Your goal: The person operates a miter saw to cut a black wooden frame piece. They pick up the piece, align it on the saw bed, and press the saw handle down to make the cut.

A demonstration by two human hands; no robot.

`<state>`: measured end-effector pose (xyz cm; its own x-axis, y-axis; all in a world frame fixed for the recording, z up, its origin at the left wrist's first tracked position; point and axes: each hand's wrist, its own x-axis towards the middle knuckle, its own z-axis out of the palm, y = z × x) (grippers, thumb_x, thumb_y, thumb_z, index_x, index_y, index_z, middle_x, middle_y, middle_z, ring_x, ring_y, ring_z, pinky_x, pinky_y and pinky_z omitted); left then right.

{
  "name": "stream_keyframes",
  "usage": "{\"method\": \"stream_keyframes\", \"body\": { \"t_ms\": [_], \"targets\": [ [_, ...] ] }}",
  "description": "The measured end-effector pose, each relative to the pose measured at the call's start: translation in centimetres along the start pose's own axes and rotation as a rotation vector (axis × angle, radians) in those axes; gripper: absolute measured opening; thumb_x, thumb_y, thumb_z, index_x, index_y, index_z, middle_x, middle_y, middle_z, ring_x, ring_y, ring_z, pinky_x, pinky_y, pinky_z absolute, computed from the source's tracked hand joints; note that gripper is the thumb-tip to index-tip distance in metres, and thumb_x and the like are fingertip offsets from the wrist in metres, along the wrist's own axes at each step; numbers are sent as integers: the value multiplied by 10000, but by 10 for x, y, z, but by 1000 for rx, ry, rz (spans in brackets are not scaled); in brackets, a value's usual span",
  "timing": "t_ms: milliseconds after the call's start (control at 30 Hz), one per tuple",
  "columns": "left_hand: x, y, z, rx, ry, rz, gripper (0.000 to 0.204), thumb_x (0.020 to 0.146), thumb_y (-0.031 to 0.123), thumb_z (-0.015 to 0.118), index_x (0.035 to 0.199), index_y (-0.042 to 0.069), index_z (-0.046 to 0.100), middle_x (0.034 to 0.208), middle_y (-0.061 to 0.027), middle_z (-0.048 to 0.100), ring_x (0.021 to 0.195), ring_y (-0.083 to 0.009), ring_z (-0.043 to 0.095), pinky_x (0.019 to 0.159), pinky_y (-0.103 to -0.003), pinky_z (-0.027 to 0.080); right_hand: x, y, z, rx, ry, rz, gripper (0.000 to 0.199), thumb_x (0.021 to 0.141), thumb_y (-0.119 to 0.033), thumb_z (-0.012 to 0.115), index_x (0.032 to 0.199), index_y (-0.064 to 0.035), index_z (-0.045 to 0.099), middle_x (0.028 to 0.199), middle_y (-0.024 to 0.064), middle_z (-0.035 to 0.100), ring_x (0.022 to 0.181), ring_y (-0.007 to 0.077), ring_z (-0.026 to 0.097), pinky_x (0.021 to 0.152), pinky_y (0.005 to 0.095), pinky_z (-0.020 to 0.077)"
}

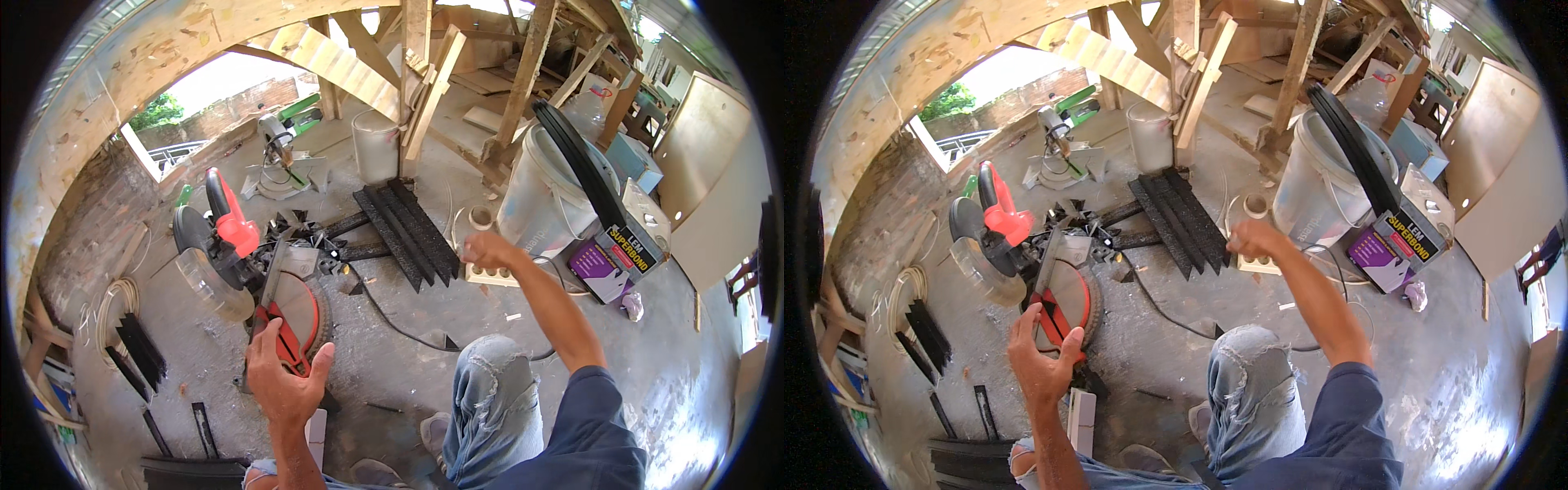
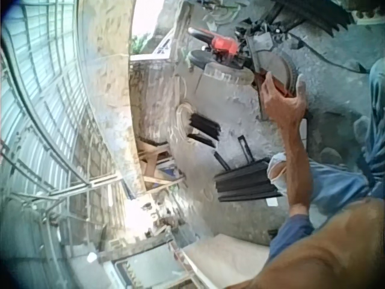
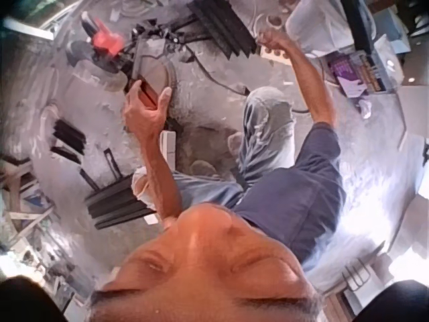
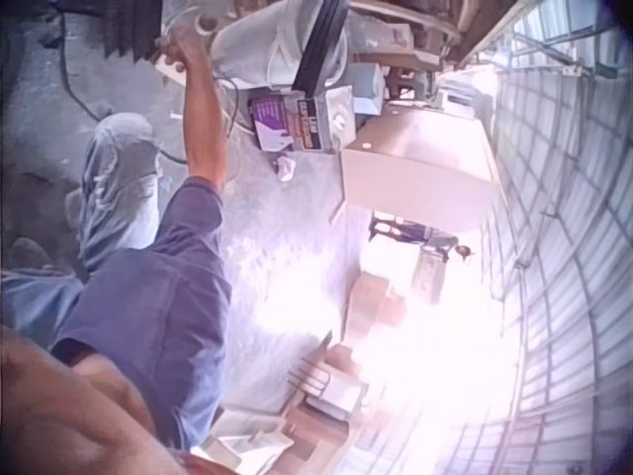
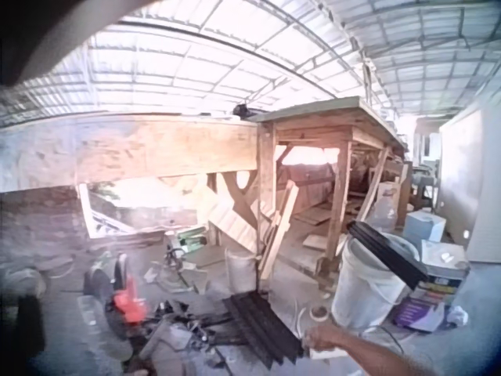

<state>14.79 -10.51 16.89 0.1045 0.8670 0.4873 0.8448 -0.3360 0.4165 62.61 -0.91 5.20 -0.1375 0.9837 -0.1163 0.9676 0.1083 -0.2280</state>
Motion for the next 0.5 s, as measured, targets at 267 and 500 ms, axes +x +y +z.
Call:
{"method": "stream_keyframes", "body": {
  "t_ms": [267, 500],
  "targets": [
    [-5, -27, -14, -1337, -797, -390, 1048, 869, 877, 184, 1323, 39, 621, 1097, -124, 695, 1020, -248, 668, 828, -345, 487, 6, -38, 92, 101, -73, 266, 495, 860, -398, 713, 1125, 13, 636, 1128, 235, 667, 1110, 418, 625, 944, 486, 507],
    [-11, -25, -5, -281, -590, -300, 683, 883, 508, 724, 1298, -22, 609, 1097, -211, 696, 1020, -339, 680, 922, -423, 507, 23, -71, 120, -90, 2, 219, 561, 841, -391, 755, 1194, 5, 572, 1205, 179, 588, 1171, 361, 585, 974, 483, 493]
  ]
}}
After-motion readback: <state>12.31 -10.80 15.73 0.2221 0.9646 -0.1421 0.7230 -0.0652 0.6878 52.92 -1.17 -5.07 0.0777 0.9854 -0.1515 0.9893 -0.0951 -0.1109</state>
